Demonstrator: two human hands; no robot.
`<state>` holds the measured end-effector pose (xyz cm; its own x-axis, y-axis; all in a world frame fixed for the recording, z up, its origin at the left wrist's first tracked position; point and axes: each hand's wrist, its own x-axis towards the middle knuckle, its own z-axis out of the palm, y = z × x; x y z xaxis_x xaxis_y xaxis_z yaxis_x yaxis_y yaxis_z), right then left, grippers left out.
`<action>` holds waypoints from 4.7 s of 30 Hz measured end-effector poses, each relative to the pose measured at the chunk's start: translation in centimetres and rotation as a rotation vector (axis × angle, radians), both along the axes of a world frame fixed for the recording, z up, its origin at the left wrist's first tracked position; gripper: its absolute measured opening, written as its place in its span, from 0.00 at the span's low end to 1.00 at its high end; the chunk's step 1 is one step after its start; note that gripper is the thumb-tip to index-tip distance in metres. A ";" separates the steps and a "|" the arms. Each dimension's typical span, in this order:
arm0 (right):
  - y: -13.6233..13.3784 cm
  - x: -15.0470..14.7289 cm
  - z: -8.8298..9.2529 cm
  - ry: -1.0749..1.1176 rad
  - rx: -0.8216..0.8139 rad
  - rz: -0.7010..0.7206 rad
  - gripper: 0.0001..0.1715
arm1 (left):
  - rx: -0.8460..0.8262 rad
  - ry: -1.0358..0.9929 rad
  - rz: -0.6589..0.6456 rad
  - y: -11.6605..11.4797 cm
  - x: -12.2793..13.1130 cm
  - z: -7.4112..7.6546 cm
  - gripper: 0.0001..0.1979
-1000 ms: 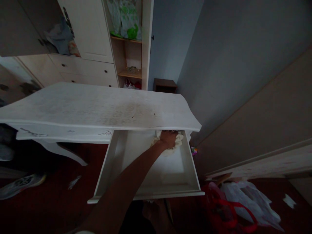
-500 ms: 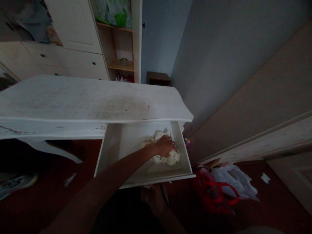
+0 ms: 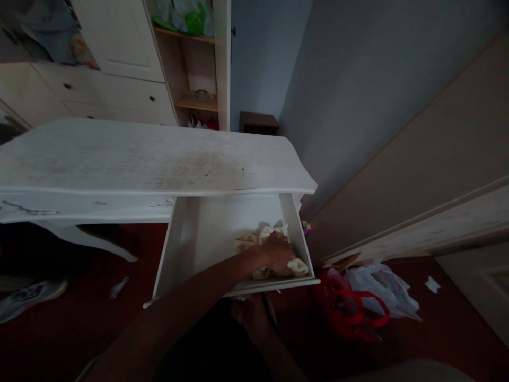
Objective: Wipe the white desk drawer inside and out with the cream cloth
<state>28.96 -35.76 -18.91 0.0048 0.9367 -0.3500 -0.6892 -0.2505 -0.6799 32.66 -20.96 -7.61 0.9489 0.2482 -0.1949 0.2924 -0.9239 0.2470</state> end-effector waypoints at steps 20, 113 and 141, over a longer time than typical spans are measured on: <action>-0.5 0.0 -1.2 -0.069 -0.042 -0.061 0.26 | -0.049 0.062 0.732 -3.3 -18.6 -0.2 0.27; -0.3 0.3 -0.9 -0.188 -0.021 -0.006 0.22 | 0.079 -0.245 0.704 1.3 2.0 1.5 0.34; -0.4 0.4 -0.6 -0.131 -0.006 -0.060 0.23 | 0.120 0.000 0.454 -3.9 -14.1 1.9 0.16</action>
<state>29.34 -36.19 -19.49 0.1067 0.9312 -0.3486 -0.6082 -0.2162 -0.7637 18.60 -24.86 -5.73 0.7389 0.6594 -0.1388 0.6738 -0.7243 0.1462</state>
